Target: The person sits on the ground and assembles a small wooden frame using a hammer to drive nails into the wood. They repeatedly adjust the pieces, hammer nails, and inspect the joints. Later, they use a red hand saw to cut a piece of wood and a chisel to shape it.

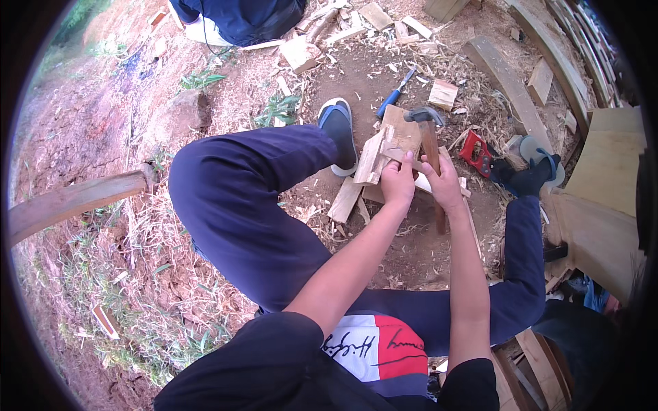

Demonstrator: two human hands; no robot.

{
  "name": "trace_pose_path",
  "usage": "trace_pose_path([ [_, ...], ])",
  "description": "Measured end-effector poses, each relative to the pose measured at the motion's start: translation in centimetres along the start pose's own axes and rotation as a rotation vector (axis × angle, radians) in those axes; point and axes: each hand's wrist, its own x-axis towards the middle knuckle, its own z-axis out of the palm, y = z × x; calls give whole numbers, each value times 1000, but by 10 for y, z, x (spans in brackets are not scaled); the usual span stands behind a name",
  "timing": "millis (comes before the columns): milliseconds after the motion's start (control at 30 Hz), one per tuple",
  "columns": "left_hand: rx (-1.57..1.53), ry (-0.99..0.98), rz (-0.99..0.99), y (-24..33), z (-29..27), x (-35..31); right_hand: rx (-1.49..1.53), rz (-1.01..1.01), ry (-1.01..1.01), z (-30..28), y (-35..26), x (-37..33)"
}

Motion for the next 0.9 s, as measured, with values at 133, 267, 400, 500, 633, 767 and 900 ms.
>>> trace_pose_path([
  [133, -33, 76, 64, -8, 4, 4, -163, -71, -11, 2, 6, -2],
  [267, -12, 68, 72, -8, 4, 5, -253, -243, 144, 4, -11, -12],
  [400, 2, 51, 5, -7, 2, 5, -334, -233, 315, 1, -50, -35],
  [500, -51, 16, -20, -4, 0, 6, -259, -196, 325, -9, -82, -66],
  [633, -38, 11, -27, -1, 5, 2, 179, 99, 401, -33, -122, -95],
  [767, -20, 2, -25, -4, 3, 4, 444, 292, 446, -52, -131, -112],
  [900, -32, -17, -20, -7, 0, 6, 62, 253, 225, -27, -117, -132],
])
